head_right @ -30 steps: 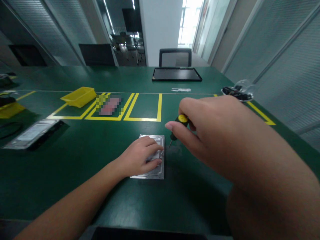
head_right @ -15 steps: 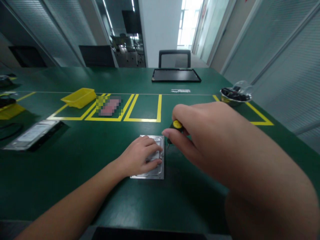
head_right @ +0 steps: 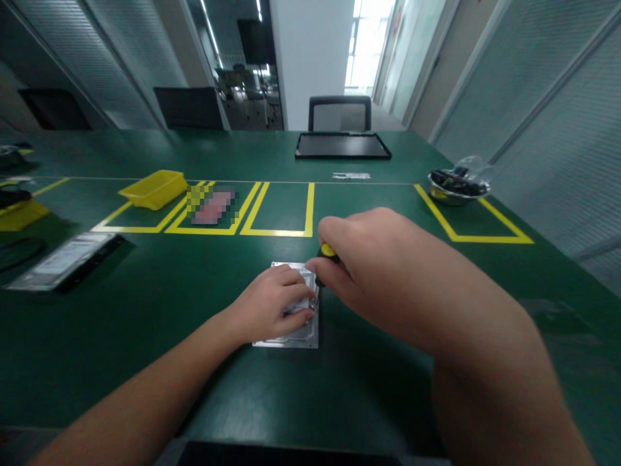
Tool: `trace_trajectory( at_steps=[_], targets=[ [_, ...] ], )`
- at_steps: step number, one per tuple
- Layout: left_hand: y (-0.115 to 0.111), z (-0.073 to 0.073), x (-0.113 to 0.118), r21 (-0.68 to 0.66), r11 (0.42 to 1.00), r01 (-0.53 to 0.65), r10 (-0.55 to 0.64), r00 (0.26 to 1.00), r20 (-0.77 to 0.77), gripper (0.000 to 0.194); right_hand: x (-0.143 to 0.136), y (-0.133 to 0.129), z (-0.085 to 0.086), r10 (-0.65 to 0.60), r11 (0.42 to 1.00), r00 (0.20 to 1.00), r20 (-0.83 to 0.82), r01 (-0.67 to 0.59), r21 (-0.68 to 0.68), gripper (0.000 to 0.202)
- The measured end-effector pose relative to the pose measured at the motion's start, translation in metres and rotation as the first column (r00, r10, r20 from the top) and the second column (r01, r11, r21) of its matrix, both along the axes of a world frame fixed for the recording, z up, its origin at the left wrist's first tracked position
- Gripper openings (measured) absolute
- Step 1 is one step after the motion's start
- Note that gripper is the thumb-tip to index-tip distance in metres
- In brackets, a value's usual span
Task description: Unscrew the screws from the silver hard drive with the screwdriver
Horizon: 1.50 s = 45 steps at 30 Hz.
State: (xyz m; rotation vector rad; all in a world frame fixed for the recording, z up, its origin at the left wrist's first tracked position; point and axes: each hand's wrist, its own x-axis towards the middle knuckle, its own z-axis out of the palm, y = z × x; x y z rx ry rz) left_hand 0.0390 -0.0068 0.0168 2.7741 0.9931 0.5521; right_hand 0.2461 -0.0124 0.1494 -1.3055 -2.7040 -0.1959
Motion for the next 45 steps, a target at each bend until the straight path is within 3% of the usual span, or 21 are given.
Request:
trace_trajectory(
  at_steps=[45],
  targets=[
    [0.0002,-0.001,0.0015,0.003,1.0,0.003,-0.003,1.0,0.01,0.026,0.0028,0.0086,-0.0026,0.009,1.0,1.0,0.009,-0.009,-0.021,0.024]
  ],
)
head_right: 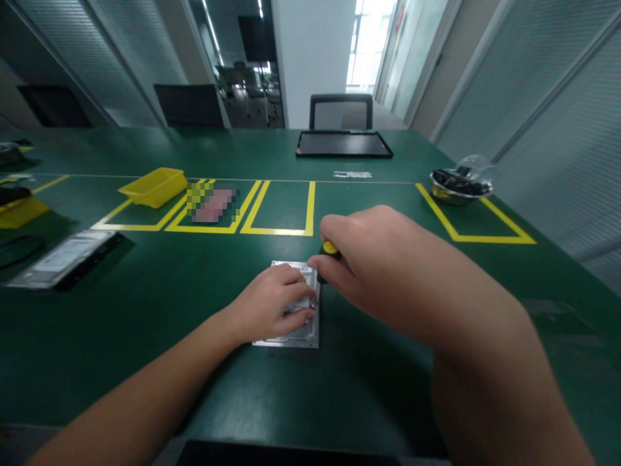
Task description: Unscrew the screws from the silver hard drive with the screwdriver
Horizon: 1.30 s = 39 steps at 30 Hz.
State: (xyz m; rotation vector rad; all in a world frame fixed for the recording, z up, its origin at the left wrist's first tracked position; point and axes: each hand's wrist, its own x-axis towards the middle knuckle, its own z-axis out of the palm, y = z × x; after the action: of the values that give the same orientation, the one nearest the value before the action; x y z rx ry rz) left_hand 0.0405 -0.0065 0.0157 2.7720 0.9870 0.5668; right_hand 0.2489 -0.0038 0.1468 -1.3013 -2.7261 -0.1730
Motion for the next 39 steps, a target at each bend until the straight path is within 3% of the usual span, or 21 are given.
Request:
trace_trajectory(
  at_steps=[9,25,34,39],
  targets=[
    [0.0,0.0,-0.002,-0.007,1.0,0.002,-0.002,1.0,-0.007,0.026,0.002,0.0,0.002,-0.033,0.999,0.999,0.007,0.033,0.013,0.026],
    [0.0,0.001,-0.001,-0.019,1.0,-0.003,0.003,1.0,-0.016,0.026,0.003,0.0,-0.001,0.018,1.0,1.0,-0.025,-0.018,-0.005,0.024],
    [0.0,0.0,-0.001,-0.019,1.0,-0.018,0.017,0.999,-0.032,0.029,0.006,-0.005,0.002,-0.035,0.984,0.998,-0.045,0.042,0.172,0.032],
    [-0.003,0.004,-0.002,-0.026,0.991,-0.133,0.132,0.991,-0.035,0.049,0.012,-0.014,0.005,-0.074,0.949,0.994,-0.085,0.096,0.301,0.041]
  ],
)
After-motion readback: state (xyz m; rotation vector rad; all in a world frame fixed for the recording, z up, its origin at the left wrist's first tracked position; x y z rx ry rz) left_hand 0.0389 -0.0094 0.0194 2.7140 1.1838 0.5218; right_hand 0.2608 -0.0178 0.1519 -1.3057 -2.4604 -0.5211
